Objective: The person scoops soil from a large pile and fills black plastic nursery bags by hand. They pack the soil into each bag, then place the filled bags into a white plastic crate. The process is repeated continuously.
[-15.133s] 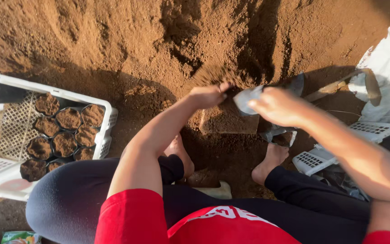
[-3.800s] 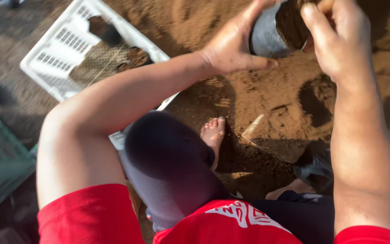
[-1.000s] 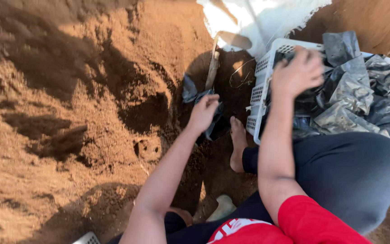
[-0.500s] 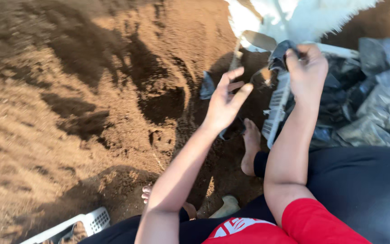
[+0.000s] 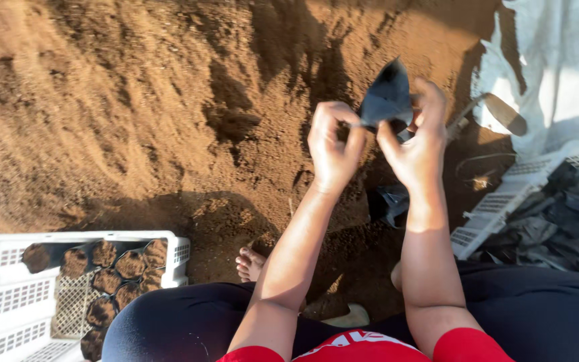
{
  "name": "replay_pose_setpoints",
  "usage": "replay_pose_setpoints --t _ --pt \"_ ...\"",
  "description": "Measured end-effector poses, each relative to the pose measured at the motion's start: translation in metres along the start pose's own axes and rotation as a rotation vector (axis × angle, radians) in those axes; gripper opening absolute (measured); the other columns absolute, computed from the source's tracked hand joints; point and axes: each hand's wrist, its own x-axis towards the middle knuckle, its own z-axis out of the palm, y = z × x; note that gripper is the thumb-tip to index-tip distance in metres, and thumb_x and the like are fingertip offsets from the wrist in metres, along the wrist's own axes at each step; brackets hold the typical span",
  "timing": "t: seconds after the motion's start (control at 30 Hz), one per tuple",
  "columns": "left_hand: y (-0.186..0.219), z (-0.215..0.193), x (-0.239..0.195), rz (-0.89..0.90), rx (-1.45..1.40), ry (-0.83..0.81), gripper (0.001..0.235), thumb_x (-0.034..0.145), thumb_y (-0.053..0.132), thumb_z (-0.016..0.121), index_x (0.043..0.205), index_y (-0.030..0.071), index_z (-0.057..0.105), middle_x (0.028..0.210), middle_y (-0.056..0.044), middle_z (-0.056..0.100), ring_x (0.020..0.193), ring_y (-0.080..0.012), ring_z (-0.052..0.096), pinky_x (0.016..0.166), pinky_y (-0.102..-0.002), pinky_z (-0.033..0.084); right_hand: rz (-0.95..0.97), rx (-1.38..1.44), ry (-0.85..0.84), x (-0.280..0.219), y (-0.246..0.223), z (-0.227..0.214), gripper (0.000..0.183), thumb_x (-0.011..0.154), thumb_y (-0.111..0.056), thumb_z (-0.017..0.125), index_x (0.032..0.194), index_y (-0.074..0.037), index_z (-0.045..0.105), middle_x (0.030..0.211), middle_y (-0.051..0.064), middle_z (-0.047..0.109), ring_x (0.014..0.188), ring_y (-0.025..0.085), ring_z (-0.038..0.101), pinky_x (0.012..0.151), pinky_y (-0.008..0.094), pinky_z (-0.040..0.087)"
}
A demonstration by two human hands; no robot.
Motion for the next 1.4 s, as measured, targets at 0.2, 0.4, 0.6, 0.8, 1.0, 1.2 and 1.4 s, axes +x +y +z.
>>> replay_pose_setpoints --t 0.2,0.4,0.6,0.8,1.0,1.2,1.4 --pt "0.012 -0.018 -0.002 0.168 0.166 0.262 0.038 0.081 0.006 0.073 0.108 0.008 0.047 0.107 -0.009 0.048 0.103 -0.0270 0.052 0.094 -0.040 0.047 -0.203 -0.141 0.091 -0.025 -0.012 0.045 0.022 0.100 0.004 0.073 0.118 -0.002 0.063 0.105 0.010 0.066 0.094 0.020 0.069 0.083 0.029 0.055" --pt "0.000 -0.036 0.000 -0.177 -0.168 0.247 0.028 0.091 0.002 0.070 0.107 0.010 0.048 0.108 -0.007 0.054 0.101 -0.0188 0.056 0.089 -0.034 0.050 -0.107 0.022 0.092 -0.033 -0.028 0.080 0.026 0.092 -0.004 0.080 0.098 0.001 0.056 0.104 0.011 0.063 0.085 0.021 0.064 0.072 0.031 0.052" --pt "-0.021 -0.071 0.001 0.102 0.145 0.260 0.035 0.084 -0.014 0.061 0.106 0.012 0.050 0.108 -0.006 0.054 0.104 -0.0207 0.056 0.093 -0.035 0.051 -0.362 -0.245 0.241 -0.012 -0.057 0.080 0.039 0.086 -0.013 0.088 0.102 0.002 0.055 0.116 0.024 0.058 0.096 0.027 0.064 0.081 0.037 0.055" --pt "-0.016 -0.074 0.003 0.140 0.275 0.277 0.043 0.077 -0.013 0.067 0.110 0.008 0.048 0.108 -0.009 0.048 0.107 -0.0246 0.050 0.095 -0.038 0.046 -0.319 -0.238 0.094 -0.024 -0.058 0.098 0.026 0.094 -0.004 0.084 0.110 -0.004 0.064 0.110 0.010 0.067 0.104 0.025 0.068 0.091 0.037 0.053" --pt "-0.025 -0.079 0.006 0.005 0.024 0.410 0.050 0.074 -0.010 0.067 0.110 0.011 0.039 0.108 -0.007 0.040 0.104 -0.0170 0.045 0.095 -0.033 0.043 -0.332 0.064 0.155 -0.029 -0.039 0.114 0.031 0.088 -0.003 0.081 0.096 -0.002 0.051 0.101 0.016 0.058 0.096 0.030 0.059 0.088 0.036 0.051" --pt "-0.037 -0.075 -0.008 -0.115 -0.037 0.381 0.037 0.086 -0.012 0.063 0.092 0.014 0.037 0.086 0.002 0.042 0.078 -0.0100 0.040 0.072 -0.022 0.039 -0.290 -0.230 0.171 -0.034 -0.031 0.119 0.041 0.081 -0.001 0.080 0.076 -0.005 0.040 0.075 0.010 0.048 0.077 0.028 0.048 0.074 0.042 0.037" --pt "-0.044 -0.079 -0.012 -0.182 -0.065 0.418 0.036 0.082 -0.013 0.061 0.080 0.011 0.034 0.077 0.004 0.038 0.073 -0.0078 0.033 0.065 -0.022 0.031 -0.267 -0.086 0.200 -0.034 -0.028 0.132 0.035 0.083 0.007 0.076 0.081 -0.006 0.043 0.084 0.008 0.053 0.079 0.023 0.052 0.068 0.033 0.041"
